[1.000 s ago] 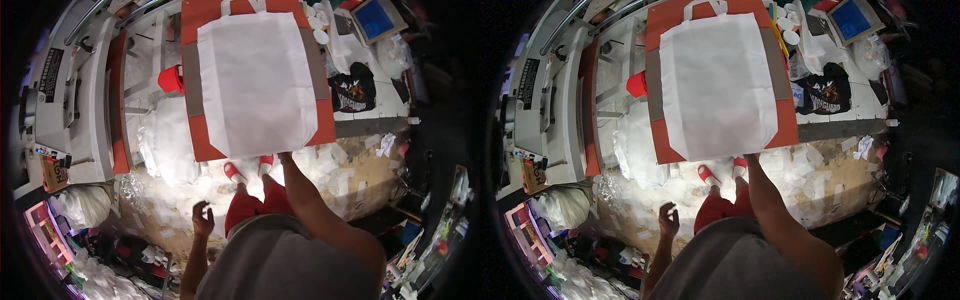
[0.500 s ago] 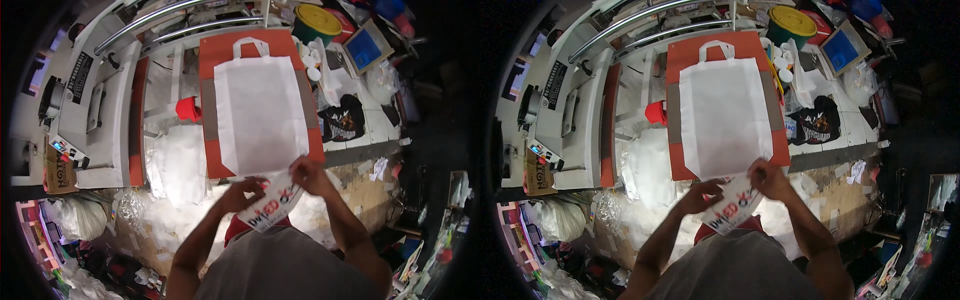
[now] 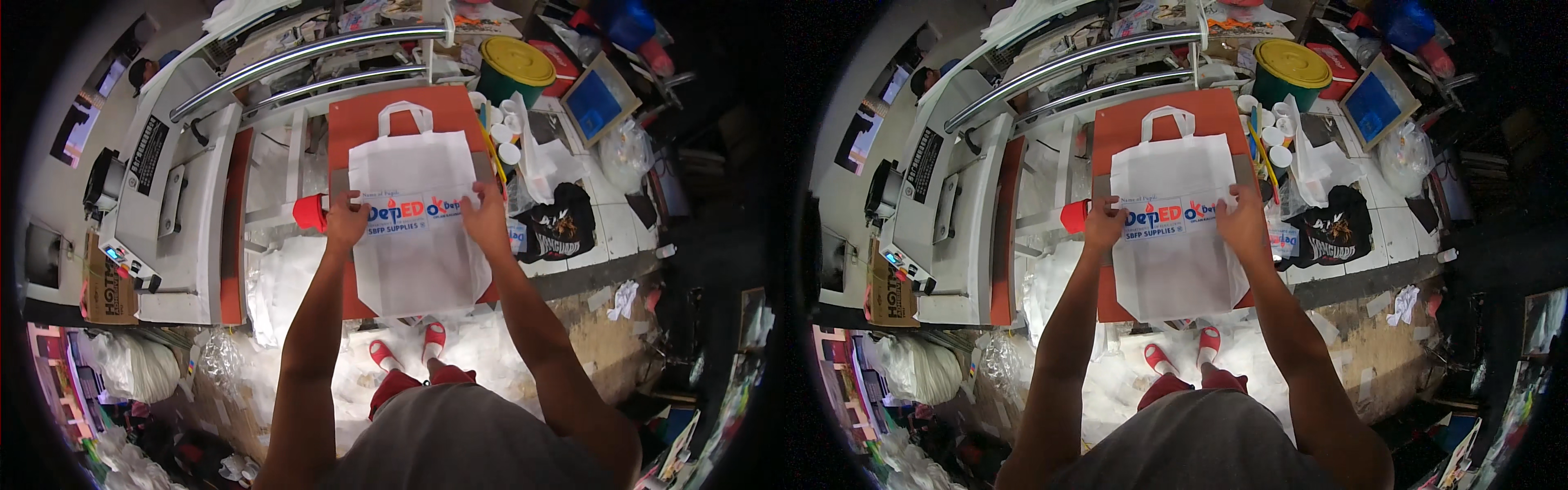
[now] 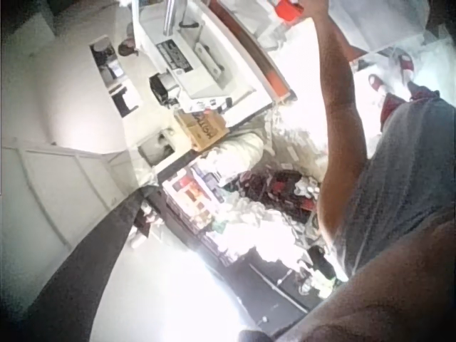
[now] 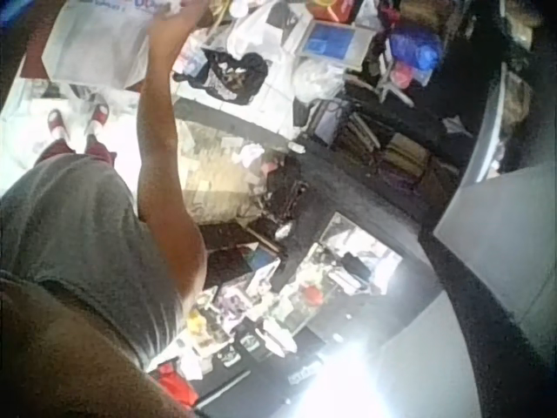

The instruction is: The person places a white tote bag onto a heat press, aligns a printed graphic over the bag, and operates the machine controls.

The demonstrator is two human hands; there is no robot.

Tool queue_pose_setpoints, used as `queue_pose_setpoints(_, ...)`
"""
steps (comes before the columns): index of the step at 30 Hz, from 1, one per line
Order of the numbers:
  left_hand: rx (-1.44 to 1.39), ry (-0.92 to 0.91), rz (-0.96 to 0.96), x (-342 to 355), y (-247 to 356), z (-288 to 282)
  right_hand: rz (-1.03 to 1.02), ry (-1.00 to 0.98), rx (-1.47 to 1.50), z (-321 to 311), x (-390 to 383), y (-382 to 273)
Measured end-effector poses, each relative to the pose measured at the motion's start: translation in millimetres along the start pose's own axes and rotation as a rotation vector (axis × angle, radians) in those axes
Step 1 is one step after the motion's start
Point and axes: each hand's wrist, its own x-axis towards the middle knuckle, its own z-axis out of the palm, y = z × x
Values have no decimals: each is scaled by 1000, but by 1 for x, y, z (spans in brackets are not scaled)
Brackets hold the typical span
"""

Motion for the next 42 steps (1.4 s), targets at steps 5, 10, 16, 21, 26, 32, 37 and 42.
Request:
queue_pose_setpoints(5,57,10,6,2,-4,5,-397,-187,-255,-4,-36,-2)
queue_pose_setpoints(10,281,123,468,-40,-11,-5,-350,-263,-365,0,-48,5)
queue_pose_setpoints(16,584,56,549,-78,-19,7,-340,-283,-419,2,-52,7)
queue_pose_setpoints(21,628,75,537,-78,-20,11,-333,-282,-422,-1,-51,1)
queue_pose_setpoints(26,455,54,470,-80,-8,-6,-349,-209,-382,-9,-51,-13)
queue_pose_setpoints(32,382,550,809,-111,-29,-179,-418,135,-177,-80,-61,7)
queue_pose_setpoints(37,853,904,321,-119,-82,-373,-175,52,-189,-158,-102,66)
queue_pose_setpoints(42,1081,566,-110,-78,-126,-445,-128,103,-454,-198,-138,103)
